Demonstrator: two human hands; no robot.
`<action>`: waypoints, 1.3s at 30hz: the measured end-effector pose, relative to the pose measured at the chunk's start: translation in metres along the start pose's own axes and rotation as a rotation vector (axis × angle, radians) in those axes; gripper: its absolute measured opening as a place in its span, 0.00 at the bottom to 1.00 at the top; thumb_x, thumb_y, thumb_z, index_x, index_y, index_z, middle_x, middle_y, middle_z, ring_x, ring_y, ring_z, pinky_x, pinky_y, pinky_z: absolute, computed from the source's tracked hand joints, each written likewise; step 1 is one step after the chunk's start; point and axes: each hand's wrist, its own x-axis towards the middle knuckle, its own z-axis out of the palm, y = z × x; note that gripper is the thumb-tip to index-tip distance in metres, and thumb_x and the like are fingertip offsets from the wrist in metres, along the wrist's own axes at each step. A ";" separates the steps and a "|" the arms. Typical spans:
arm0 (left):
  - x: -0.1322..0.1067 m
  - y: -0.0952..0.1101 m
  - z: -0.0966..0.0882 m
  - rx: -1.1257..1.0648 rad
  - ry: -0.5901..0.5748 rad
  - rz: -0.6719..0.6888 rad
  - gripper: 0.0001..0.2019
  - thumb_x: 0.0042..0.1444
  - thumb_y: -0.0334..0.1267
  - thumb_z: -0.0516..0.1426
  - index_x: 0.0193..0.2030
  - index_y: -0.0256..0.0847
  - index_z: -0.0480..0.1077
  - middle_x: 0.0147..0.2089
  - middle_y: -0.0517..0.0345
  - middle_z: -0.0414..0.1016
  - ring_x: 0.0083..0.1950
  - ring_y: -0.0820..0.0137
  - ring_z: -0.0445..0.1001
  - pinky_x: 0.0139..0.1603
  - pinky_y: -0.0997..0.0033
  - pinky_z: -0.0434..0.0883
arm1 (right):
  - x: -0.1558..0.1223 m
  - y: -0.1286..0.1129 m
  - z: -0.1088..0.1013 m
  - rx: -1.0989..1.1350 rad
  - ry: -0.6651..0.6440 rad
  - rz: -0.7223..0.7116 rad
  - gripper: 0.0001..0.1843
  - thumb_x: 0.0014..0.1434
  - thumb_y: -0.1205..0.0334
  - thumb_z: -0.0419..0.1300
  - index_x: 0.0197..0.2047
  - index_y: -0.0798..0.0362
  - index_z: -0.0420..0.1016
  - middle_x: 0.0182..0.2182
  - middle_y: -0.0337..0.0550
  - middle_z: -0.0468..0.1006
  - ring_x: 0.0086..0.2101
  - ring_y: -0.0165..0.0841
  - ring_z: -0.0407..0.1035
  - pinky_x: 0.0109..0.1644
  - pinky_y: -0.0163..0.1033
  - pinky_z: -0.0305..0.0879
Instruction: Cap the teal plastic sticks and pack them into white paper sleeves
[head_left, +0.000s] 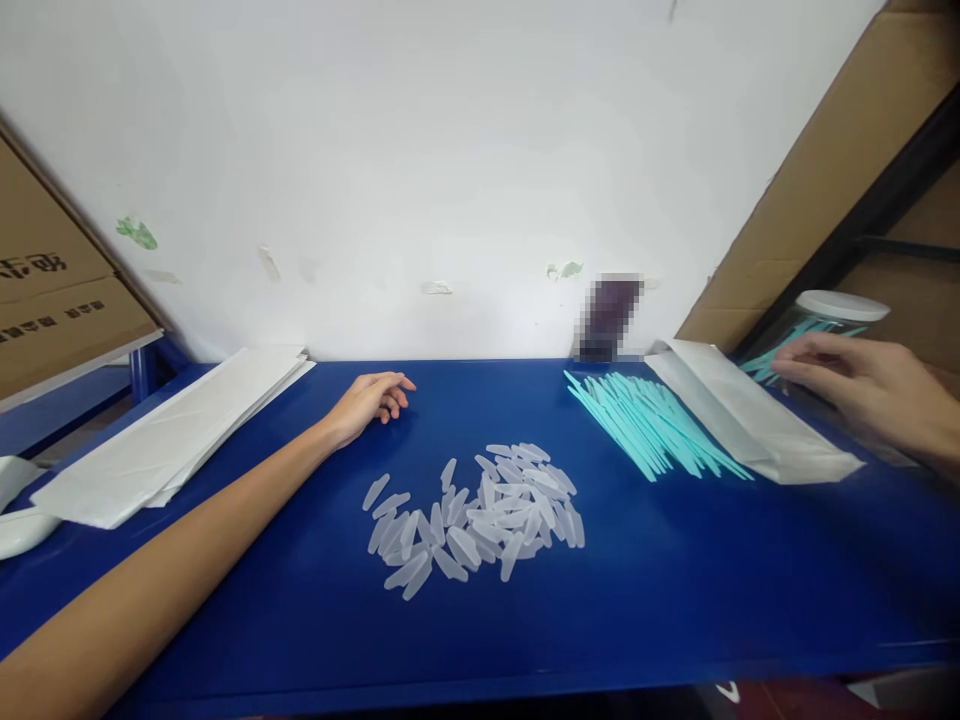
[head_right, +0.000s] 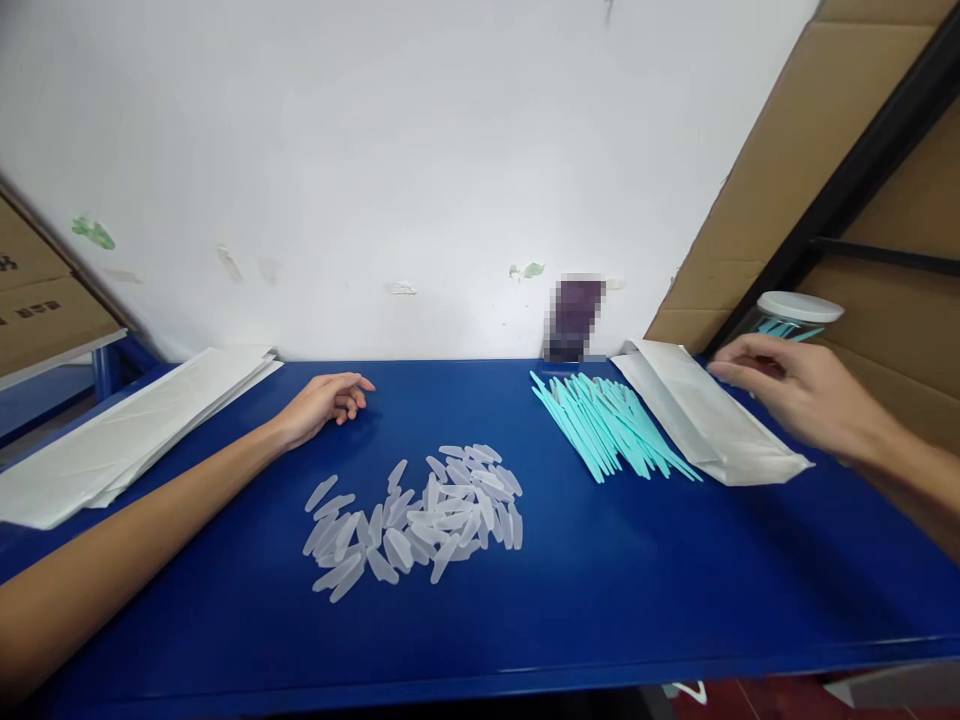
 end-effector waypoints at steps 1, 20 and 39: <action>0.000 -0.001 -0.001 -0.017 0.004 0.008 0.17 0.56 0.49 0.59 0.39 0.34 0.75 0.28 0.56 0.72 0.23 0.75 0.69 0.20 0.78 0.60 | 0.000 -0.011 0.008 -0.009 -0.061 -0.024 0.35 0.67 0.37 0.39 0.40 0.52 0.79 0.39 0.59 0.80 0.39 0.47 0.75 0.39 0.49 0.65; -0.003 -0.012 -0.006 -0.092 -0.013 0.102 0.17 0.53 0.49 0.62 0.37 0.34 0.76 0.27 0.57 0.72 0.24 0.75 0.70 0.23 0.77 0.64 | 0.016 -0.114 0.082 -0.319 -0.521 -0.024 0.24 0.69 0.47 0.45 0.40 0.56 0.74 0.41 0.62 0.79 0.42 0.53 0.76 0.40 0.50 0.66; -0.027 -0.014 -0.018 0.689 0.280 0.604 0.14 0.65 0.43 0.52 0.38 0.39 0.76 0.36 0.54 0.74 0.37 0.66 0.71 0.40 0.66 0.67 | 0.089 -0.236 0.154 0.491 -0.305 -0.577 0.22 0.65 0.43 0.56 0.50 0.50 0.78 0.45 0.49 0.75 0.46 0.43 0.69 0.51 0.49 0.66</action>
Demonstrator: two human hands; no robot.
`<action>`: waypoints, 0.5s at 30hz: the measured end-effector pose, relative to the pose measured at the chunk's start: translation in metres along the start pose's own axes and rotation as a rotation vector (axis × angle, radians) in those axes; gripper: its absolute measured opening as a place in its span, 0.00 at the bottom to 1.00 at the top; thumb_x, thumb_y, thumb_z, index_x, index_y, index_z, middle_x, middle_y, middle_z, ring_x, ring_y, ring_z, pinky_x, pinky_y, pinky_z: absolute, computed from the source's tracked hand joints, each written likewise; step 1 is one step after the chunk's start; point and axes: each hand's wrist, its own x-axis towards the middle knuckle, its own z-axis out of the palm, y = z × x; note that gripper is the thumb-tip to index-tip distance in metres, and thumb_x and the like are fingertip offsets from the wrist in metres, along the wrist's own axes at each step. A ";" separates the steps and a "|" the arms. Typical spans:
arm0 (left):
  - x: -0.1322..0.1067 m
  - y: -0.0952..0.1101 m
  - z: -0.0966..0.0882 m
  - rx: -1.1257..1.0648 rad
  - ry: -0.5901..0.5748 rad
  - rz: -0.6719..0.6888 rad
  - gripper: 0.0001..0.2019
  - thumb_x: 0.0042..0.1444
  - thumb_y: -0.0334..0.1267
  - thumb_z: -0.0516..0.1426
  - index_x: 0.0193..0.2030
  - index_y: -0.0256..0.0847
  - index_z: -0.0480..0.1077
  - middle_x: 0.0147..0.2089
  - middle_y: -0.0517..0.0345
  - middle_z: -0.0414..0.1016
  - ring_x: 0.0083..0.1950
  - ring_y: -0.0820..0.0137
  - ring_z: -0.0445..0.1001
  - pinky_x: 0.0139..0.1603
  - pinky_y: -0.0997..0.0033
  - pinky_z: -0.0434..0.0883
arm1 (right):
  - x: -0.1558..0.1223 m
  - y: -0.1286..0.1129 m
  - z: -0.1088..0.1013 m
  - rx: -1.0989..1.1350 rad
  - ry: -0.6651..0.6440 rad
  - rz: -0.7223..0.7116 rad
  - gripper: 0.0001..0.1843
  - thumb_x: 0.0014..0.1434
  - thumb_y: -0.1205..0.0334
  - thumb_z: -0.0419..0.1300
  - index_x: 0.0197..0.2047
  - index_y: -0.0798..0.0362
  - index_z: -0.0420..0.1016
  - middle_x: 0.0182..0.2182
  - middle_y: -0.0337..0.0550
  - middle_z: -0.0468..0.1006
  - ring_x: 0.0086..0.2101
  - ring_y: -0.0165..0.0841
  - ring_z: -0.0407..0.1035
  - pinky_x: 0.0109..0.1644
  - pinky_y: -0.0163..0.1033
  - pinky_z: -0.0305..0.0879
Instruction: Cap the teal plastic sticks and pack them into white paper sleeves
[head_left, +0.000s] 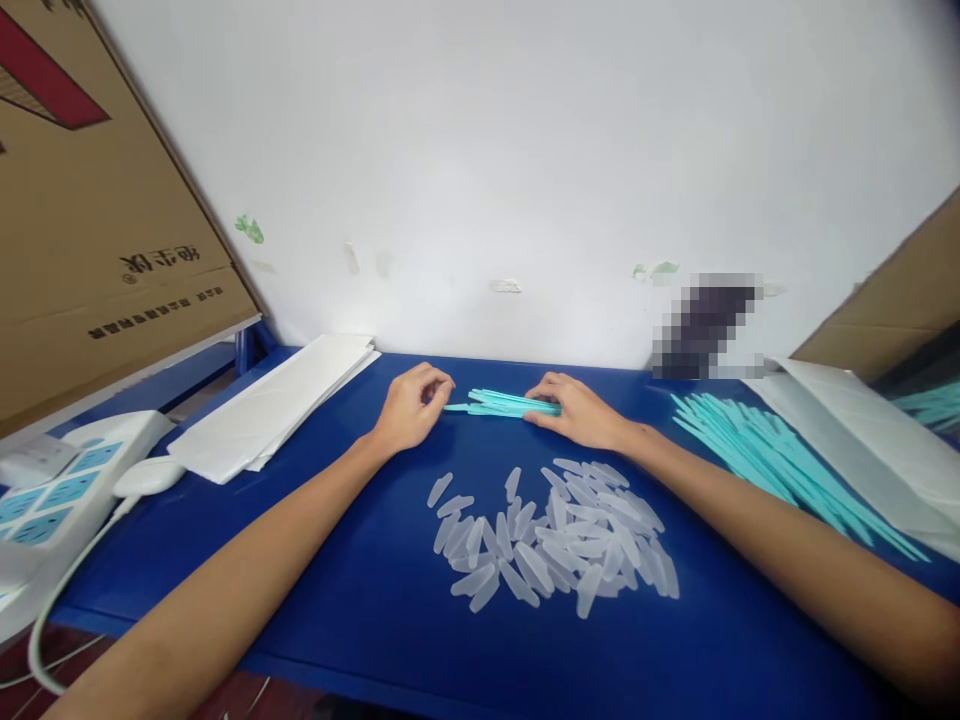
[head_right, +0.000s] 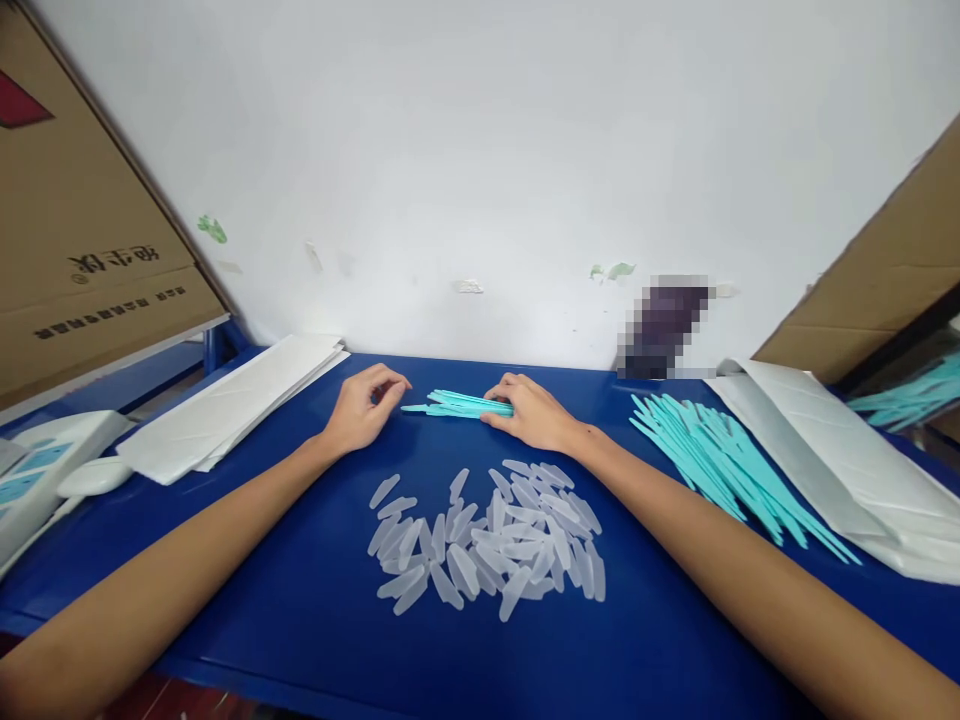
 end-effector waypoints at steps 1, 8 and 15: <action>-0.001 0.001 0.000 0.056 -0.029 0.058 0.14 0.65 0.42 0.51 0.40 0.40 0.76 0.39 0.53 0.74 0.40 0.65 0.71 0.43 0.65 0.67 | 0.003 -0.001 0.002 0.018 0.007 -0.006 0.22 0.64 0.43 0.56 0.50 0.49 0.79 0.45 0.49 0.75 0.46 0.44 0.69 0.50 0.49 0.67; -0.002 0.000 0.003 0.249 -0.205 0.177 0.11 0.65 0.40 0.53 0.47 0.41 0.74 0.52 0.49 0.72 0.52 0.58 0.68 0.54 0.54 0.65 | -0.004 0.001 0.008 0.167 0.222 0.076 0.25 0.57 0.40 0.63 0.48 0.49 0.81 0.40 0.47 0.78 0.38 0.39 0.71 0.44 0.45 0.68; -0.004 0.002 0.000 0.290 -0.252 0.202 0.13 0.66 0.40 0.52 0.41 0.40 0.77 0.55 0.47 0.69 0.54 0.56 0.68 0.54 0.52 0.64 | -0.008 0.000 0.002 0.271 0.347 0.131 0.17 0.61 0.50 0.57 0.44 0.52 0.80 0.42 0.49 0.80 0.40 0.40 0.73 0.44 0.45 0.68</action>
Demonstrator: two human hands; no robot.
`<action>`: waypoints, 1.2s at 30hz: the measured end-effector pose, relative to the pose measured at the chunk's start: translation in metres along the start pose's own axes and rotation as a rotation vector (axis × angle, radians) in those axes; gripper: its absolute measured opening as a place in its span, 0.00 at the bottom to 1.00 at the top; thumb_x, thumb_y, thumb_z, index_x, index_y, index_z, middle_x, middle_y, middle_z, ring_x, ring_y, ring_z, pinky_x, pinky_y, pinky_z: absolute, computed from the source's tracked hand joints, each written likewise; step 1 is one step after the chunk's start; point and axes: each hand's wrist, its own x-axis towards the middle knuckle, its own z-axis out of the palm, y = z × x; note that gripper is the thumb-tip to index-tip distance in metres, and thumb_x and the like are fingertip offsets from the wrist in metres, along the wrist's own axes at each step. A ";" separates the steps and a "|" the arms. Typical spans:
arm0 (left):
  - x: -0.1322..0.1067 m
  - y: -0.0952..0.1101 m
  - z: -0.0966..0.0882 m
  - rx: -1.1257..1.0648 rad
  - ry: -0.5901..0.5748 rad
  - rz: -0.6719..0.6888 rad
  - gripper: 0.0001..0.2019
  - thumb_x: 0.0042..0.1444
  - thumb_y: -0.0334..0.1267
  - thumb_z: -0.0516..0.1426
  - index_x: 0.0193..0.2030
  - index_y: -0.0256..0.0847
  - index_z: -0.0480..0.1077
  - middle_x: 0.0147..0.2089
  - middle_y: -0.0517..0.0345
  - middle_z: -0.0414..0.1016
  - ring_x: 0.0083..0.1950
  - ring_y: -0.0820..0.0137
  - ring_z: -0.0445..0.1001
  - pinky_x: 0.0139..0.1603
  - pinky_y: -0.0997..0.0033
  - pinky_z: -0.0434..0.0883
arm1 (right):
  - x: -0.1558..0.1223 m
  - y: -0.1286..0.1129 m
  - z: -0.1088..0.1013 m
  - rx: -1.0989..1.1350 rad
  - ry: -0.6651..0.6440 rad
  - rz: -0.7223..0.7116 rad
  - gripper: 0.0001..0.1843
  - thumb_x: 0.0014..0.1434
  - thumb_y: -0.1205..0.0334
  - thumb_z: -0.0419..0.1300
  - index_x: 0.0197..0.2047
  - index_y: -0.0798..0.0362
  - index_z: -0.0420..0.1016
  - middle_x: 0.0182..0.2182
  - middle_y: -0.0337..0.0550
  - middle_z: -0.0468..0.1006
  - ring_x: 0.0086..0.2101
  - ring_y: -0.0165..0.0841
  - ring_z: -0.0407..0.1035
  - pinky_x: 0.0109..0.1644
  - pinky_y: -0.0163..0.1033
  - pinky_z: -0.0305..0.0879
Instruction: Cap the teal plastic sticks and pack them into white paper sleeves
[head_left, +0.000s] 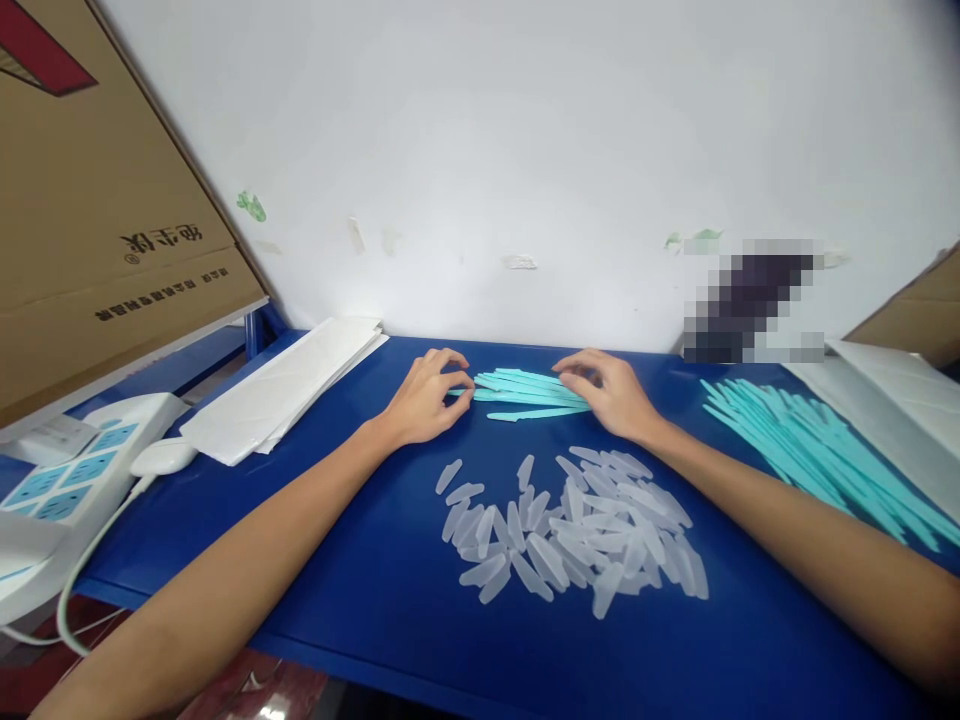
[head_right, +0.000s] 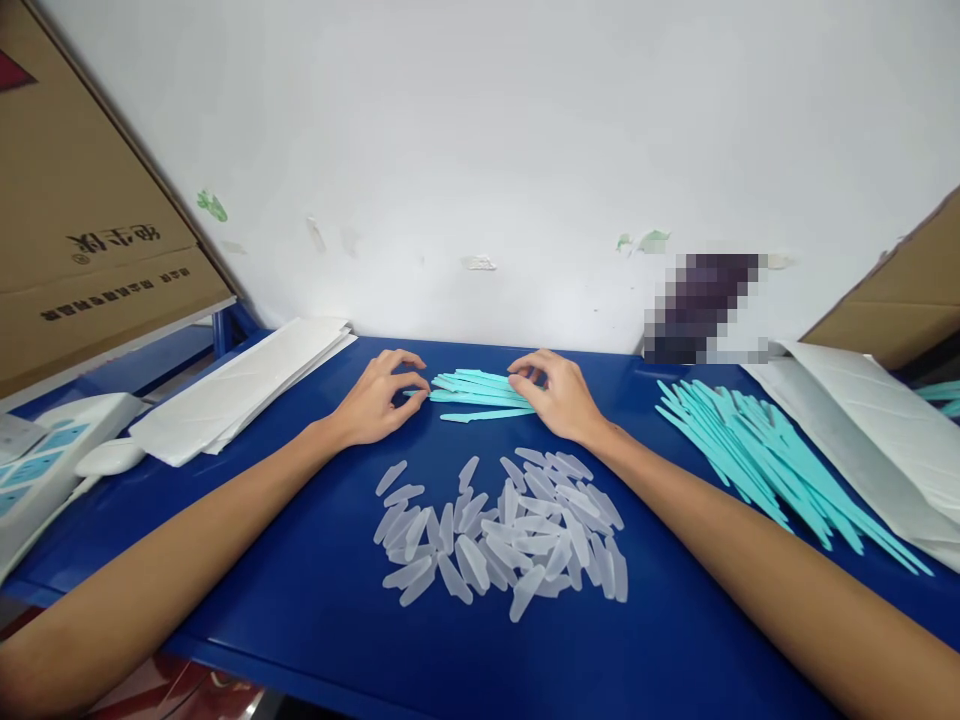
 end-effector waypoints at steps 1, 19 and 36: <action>0.000 0.003 -0.001 0.010 -0.002 0.027 0.14 0.66 0.40 0.52 0.42 0.40 0.78 0.55 0.47 0.70 0.54 0.56 0.68 0.54 0.52 0.64 | 0.001 0.001 0.001 -0.018 -0.038 -0.006 0.17 0.60 0.51 0.58 0.46 0.51 0.79 0.44 0.49 0.79 0.43 0.41 0.73 0.47 0.46 0.68; 0.000 0.016 0.001 -0.040 -0.152 0.143 0.18 0.69 0.45 0.51 0.59 0.47 0.74 0.62 0.45 0.66 0.64 0.53 0.63 0.61 0.49 0.63 | 0.004 0.004 -0.001 -0.157 -0.340 -0.082 0.32 0.56 0.34 0.62 0.58 0.42 0.74 0.59 0.47 0.71 0.58 0.49 0.63 0.62 0.60 0.57; 0.002 0.017 -0.011 -0.132 -0.247 0.134 0.14 0.68 0.50 0.55 0.53 0.56 0.80 0.67 0.50 0.64 0.67 0.49 0.58 0.63 0.41 0.60 | 0.003 0.003 0.000 -0.172 -0.336 -0.069 0.25 0.61 0.46 0.59 0.60 0.43 0.72 0.64 0.51 0.65 0.63 0.52 0.60 0.65 0.64 0.52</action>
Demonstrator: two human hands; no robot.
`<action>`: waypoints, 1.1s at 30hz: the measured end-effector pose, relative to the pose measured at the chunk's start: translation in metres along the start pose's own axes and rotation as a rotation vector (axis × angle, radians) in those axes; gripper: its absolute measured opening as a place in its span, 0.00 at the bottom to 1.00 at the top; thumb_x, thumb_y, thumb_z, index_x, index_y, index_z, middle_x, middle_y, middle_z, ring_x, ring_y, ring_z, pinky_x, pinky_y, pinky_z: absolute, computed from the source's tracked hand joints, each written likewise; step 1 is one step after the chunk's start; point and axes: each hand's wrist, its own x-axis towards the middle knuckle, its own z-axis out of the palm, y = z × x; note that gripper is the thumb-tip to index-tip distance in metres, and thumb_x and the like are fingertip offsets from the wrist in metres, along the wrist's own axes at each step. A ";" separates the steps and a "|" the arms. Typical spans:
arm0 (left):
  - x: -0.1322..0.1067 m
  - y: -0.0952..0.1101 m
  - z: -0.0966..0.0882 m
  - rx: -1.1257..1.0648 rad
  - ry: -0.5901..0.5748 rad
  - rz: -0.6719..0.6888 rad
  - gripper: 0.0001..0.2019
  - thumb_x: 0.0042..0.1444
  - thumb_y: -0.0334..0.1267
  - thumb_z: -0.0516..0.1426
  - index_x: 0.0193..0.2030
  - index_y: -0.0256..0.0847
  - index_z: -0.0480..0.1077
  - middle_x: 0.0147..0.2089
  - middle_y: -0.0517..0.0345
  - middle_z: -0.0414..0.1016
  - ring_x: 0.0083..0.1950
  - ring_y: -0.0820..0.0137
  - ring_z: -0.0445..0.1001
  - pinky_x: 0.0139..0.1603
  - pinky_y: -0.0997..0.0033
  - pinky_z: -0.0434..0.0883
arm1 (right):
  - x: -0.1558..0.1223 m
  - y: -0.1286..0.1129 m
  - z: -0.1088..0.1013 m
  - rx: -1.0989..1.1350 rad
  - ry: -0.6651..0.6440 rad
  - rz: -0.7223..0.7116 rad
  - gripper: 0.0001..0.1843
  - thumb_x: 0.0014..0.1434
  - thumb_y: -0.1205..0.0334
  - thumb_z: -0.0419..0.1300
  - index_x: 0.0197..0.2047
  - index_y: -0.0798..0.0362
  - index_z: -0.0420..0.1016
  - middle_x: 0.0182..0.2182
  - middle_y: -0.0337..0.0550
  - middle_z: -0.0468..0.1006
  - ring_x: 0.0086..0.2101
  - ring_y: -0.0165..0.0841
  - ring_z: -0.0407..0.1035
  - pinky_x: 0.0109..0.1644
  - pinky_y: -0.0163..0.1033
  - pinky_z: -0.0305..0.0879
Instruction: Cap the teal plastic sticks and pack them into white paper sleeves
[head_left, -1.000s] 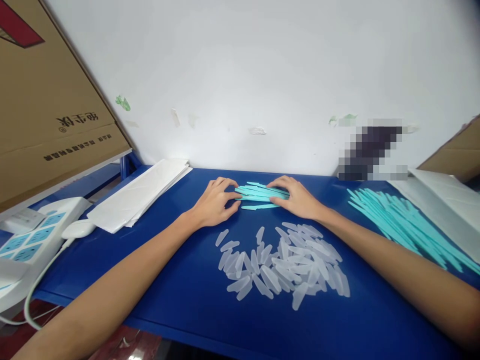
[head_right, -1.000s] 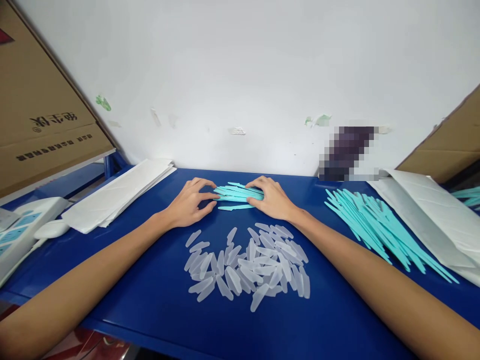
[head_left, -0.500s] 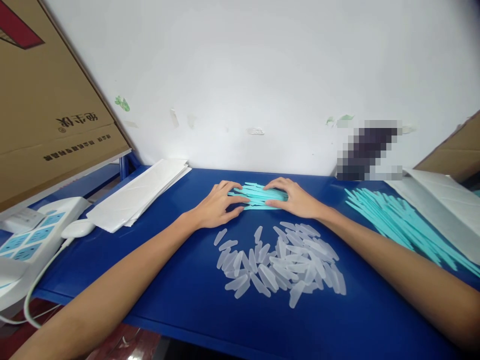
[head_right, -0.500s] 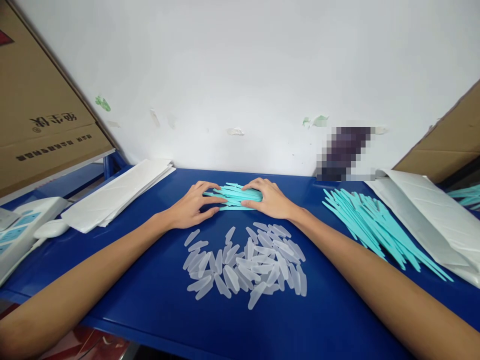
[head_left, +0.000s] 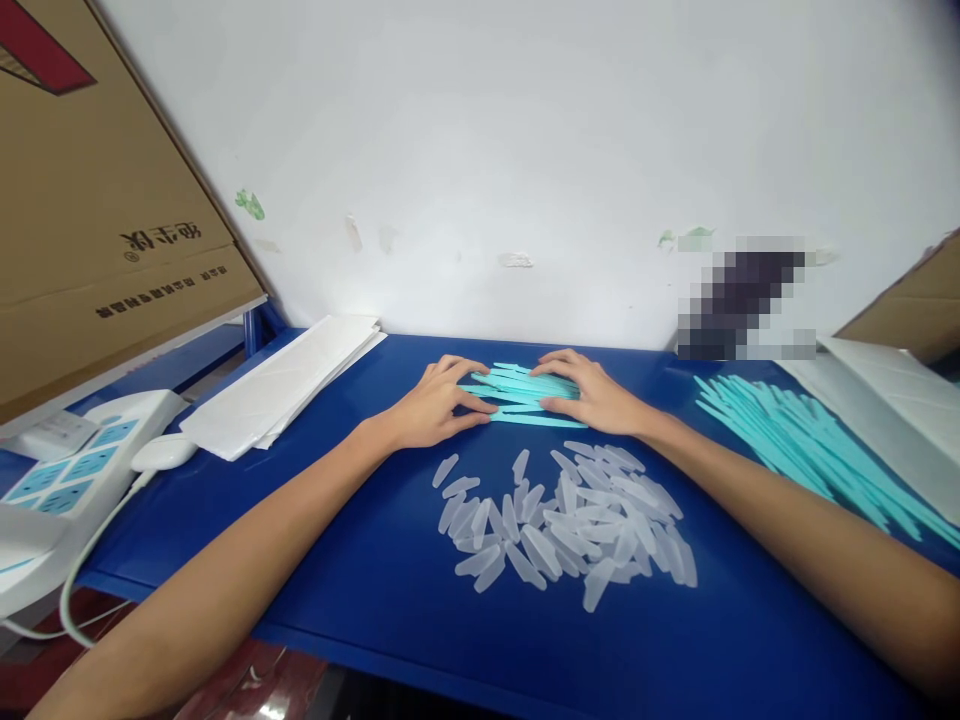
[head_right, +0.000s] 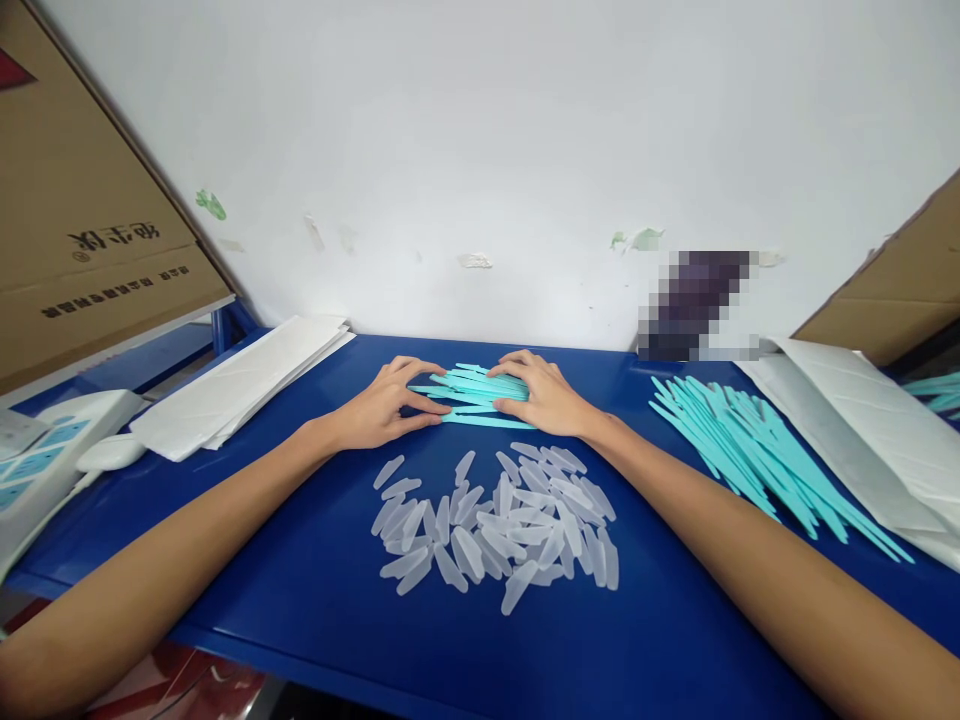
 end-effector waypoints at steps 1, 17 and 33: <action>-0.001 -0.001 -0.002 -0.008 -0.007 0.001 0.14 0.67 0.49 0.55 0.52 0.57 0.80 0.67 0.50 0.65 0.68 0.49 0.58 0.64 0.41 0.59 | 0.000 0.000 -0.001 -0.006 -0.013 0.000 0.26 0.61 0.48 0.59 0.61 0.43 0.71 0.65 0.50 0.64 0.64 0.52 0.58 0.65 0.64 0.51; -0.005 -0.009 0.003 -0.257 0.198 -0.043 0.13 0.67 0.45 0.56 0.52 0.46 0.78 0.58 0.49 0.71 0.61 0.60 0.69 0.65 0.51 0.65 | -0.002 -0.003 0.000 -0.058 -0.080 -0.036 0.31 0.65 0.45 0.53 0.69 0.43 0.59 0.71 0.50 0.55 0.68 0.52 0.51 0.68 0.63 0.49; -0.001 -0.019 0.011 -0.098 0.412 -0.339 0.14 0.60 0.41 0.54 0.31 0.37 0.78 0.16 0.67 0.60 0.19 0.76 0.59 0.28 0.72 0.60 | -0.001 0.000 0.003 -0.050 -0.024 -0.056 0.33 0.64 0.41 0.56 0.67 0.45 0.62 0.68 0.50 0.62 0.64 0.51 0.59 0.66 0.61 0.56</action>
